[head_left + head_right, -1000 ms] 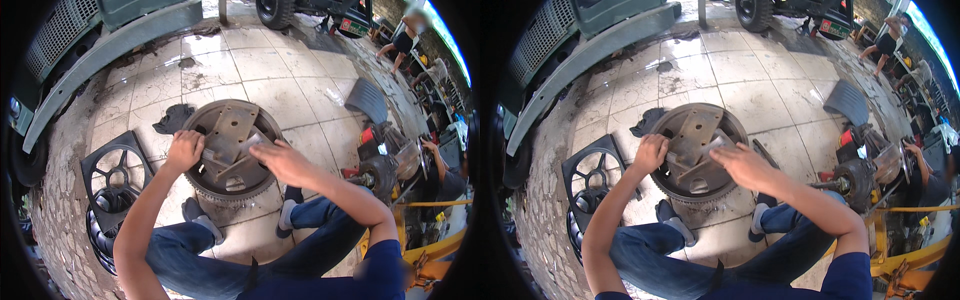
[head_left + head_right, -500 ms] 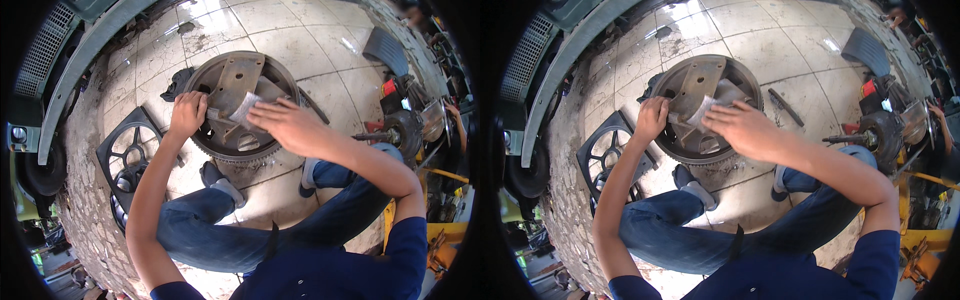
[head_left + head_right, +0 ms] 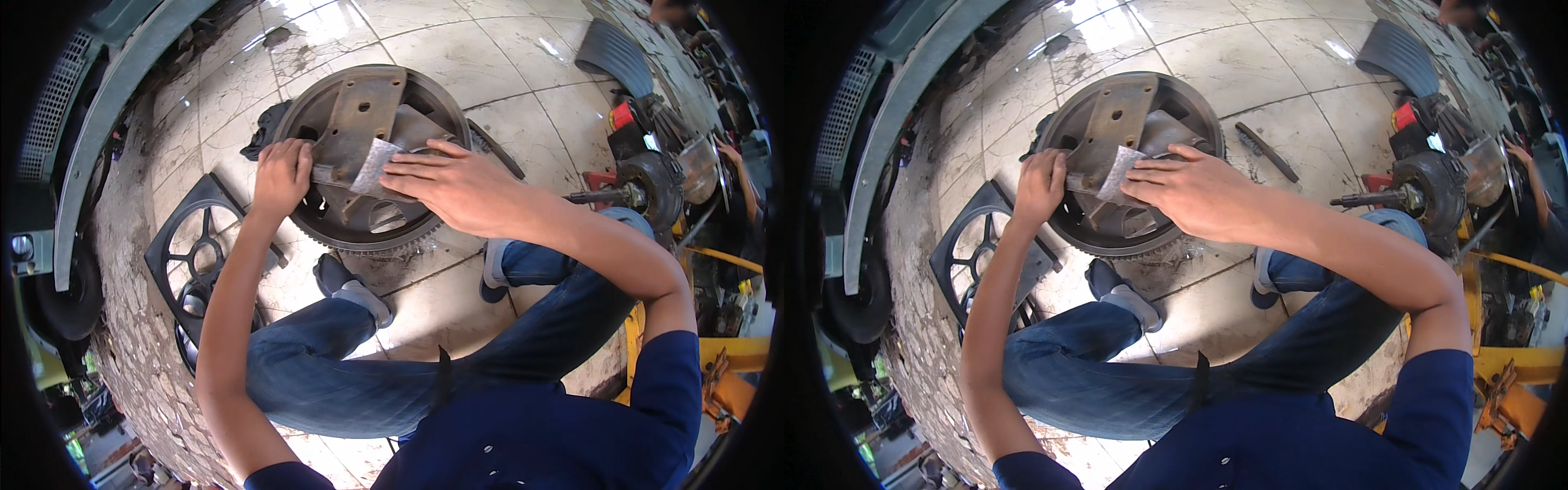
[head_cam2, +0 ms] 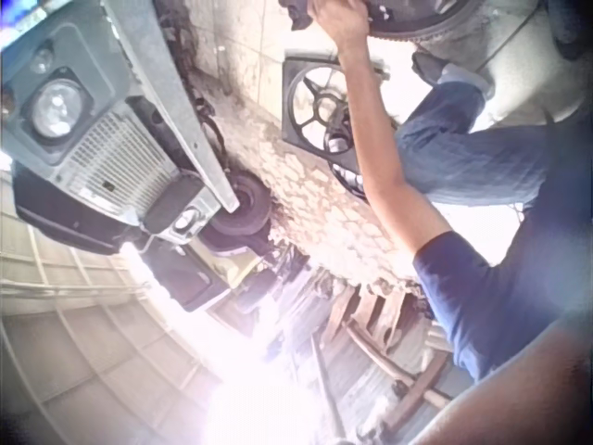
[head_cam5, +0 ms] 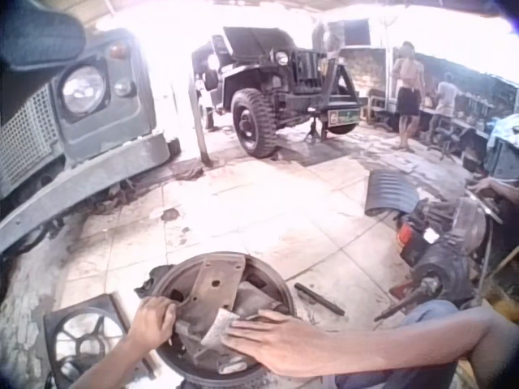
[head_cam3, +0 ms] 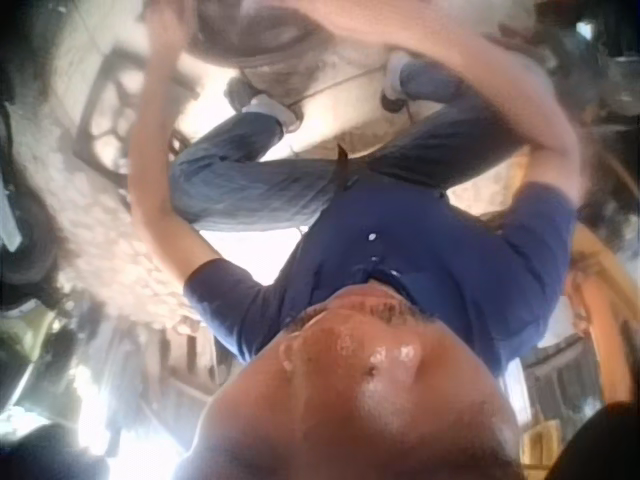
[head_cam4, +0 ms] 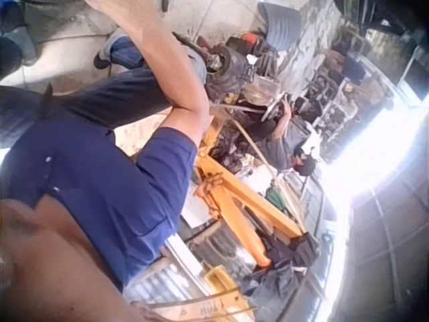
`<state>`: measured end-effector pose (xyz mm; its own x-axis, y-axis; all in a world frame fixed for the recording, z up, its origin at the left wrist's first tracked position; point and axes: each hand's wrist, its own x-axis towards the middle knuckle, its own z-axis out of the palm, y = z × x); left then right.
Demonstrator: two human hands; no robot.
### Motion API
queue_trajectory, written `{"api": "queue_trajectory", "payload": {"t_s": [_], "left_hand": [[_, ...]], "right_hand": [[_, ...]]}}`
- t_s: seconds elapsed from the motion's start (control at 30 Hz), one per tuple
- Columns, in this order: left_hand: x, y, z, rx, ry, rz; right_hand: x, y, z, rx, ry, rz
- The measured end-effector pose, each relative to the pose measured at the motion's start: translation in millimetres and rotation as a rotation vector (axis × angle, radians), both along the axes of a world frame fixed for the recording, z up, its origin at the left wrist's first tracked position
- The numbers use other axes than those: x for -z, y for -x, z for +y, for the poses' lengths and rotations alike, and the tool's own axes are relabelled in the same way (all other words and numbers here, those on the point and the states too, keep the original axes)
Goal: The person sits on the floor and scrubs a metal automotive part with a sanding pad, rotating the part to clean different surfaces. The person continues scrubbing the same part throughout the clip.
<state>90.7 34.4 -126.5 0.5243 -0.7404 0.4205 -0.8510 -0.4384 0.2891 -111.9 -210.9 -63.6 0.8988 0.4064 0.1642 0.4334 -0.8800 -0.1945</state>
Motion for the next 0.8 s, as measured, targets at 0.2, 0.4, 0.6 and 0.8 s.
{"api": "queue_trajectory", "payload": {"t_s": [0.2,0.4,0.6,0.8], "left_hand": [[1.5,-0.6,0.7,-0.007,-0.03,-0.009],[-0.6,1.7,0.6,-0.018,-0.026,0.005],[-2.1,3.3,-0.3,-0.017,-0.004,0.002],[3.3,3.5,4.9,-0.01,0.0,-0.009]], "right_hand": [[-9.3,-10.3,-10.1,0.185,0.128,0.232],[-2.9,-7.3,-15.8,0.146,0.19,0.115],[-6.2,-3.1,-10.4,0.08,0.13,0.096],[-13.6,3.9,3.6,0.027,0.199,0.039]]}}
